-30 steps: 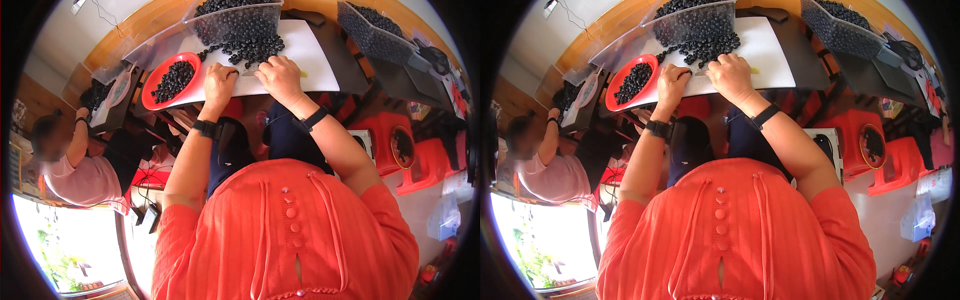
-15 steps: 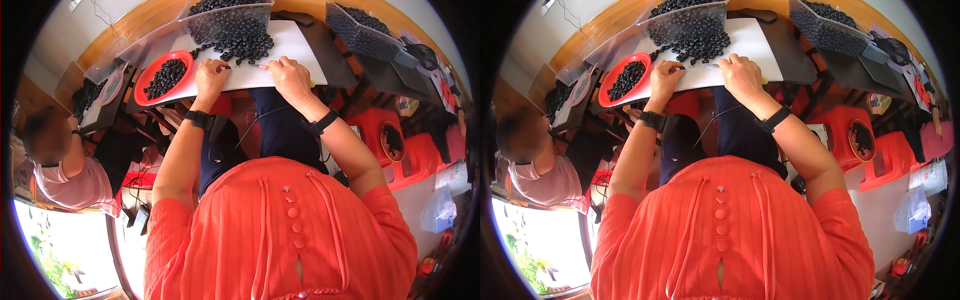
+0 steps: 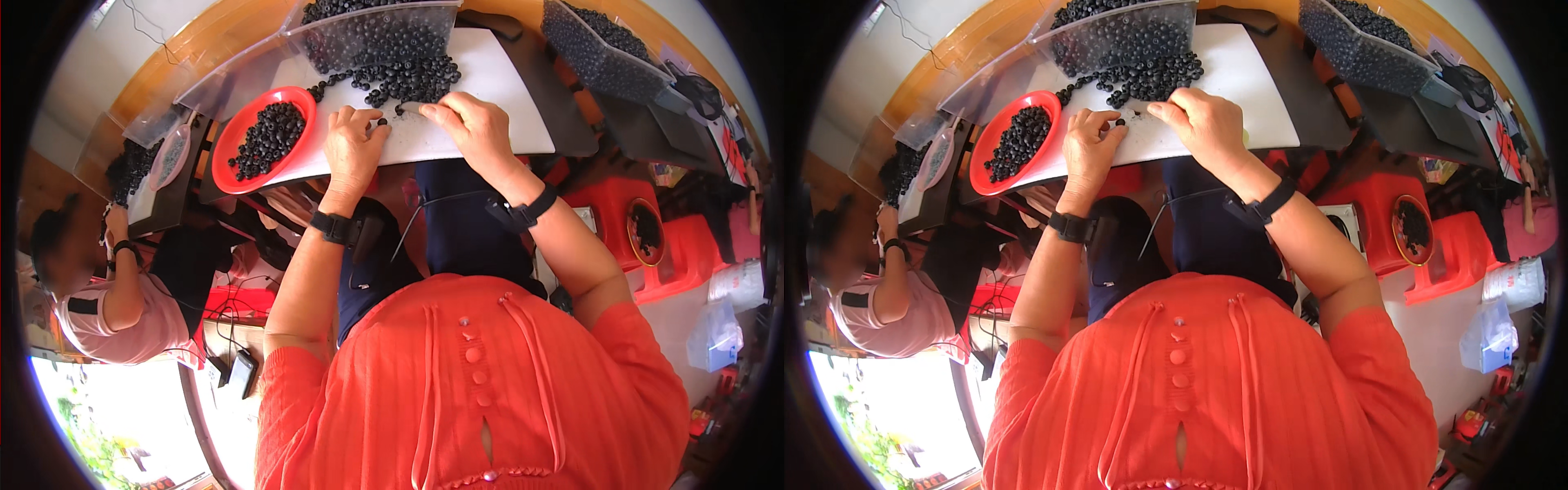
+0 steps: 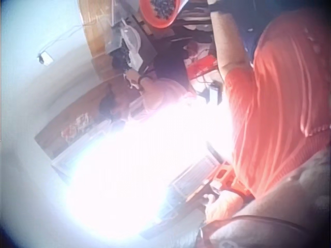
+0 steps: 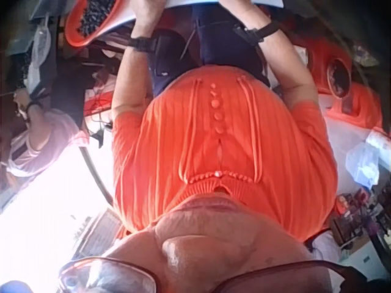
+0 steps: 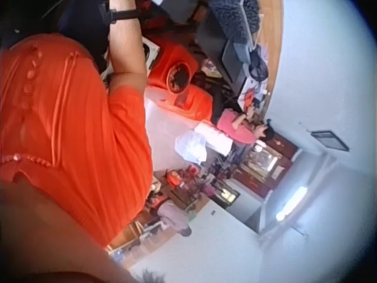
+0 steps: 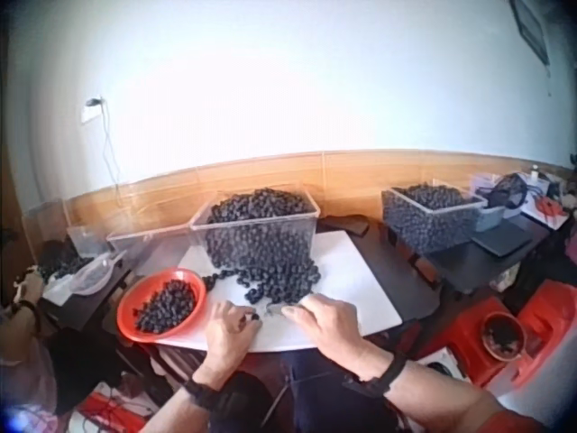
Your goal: Trimming excess material from small black spherical parts using a small blade.
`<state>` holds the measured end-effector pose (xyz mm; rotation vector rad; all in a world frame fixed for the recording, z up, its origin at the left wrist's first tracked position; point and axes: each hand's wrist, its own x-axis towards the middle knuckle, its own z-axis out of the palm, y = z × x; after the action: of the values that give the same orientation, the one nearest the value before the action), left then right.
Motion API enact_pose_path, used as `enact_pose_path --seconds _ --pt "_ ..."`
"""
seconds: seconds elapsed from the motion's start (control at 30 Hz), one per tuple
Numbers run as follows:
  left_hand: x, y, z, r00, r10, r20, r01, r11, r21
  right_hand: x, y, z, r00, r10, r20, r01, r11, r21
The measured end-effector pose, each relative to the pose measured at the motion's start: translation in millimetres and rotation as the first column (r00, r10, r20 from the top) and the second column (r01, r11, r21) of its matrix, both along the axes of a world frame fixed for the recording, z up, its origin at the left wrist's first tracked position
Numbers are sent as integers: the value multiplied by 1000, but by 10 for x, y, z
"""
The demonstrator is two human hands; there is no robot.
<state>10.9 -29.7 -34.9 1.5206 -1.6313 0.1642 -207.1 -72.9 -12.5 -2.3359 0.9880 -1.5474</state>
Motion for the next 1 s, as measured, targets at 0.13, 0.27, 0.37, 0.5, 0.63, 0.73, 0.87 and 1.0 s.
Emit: enact_pose_path --seconds 0.13,0.27,0.37,0.5,0.63,0.73,0.87,1.0 --pt "-13 -1 -38 999 -32 -5 31 998 -55 106 -199 -108 988 -101 -118 101 995 -8" --pt "2 4 -71 998 -20 -51 16 997 -79 153 -177 -144 982 -112 -150 112 994 -11" --pt "-34 6 -36 999 19 -47 -23 995 -93 152 -144 -128 980 -118 -161 116 993 -22" --pt "-44 2 -64 999 38 -18 -41 990 -135 160 -91 -108 987 -87 -133 90 996 20" --pt "-61 -23 -100 999 41 2 -41 990 -134 127 -91 -103 989 -72 -133 80 995 57" --pt "-72 -16 -82 1000 8 -20 -10 992 -129 98 -84 -81 984 -93 -149 103 993 58" --pt "-66 -29 -93 999 -7 -36 2 992 -124 74 -97 -94 985 -79 -152 84 996 31" --pt "-40 7 -76 998 -6 -66 2 998 -66 95 -84 -80 988 -46 -145 51 998 30"
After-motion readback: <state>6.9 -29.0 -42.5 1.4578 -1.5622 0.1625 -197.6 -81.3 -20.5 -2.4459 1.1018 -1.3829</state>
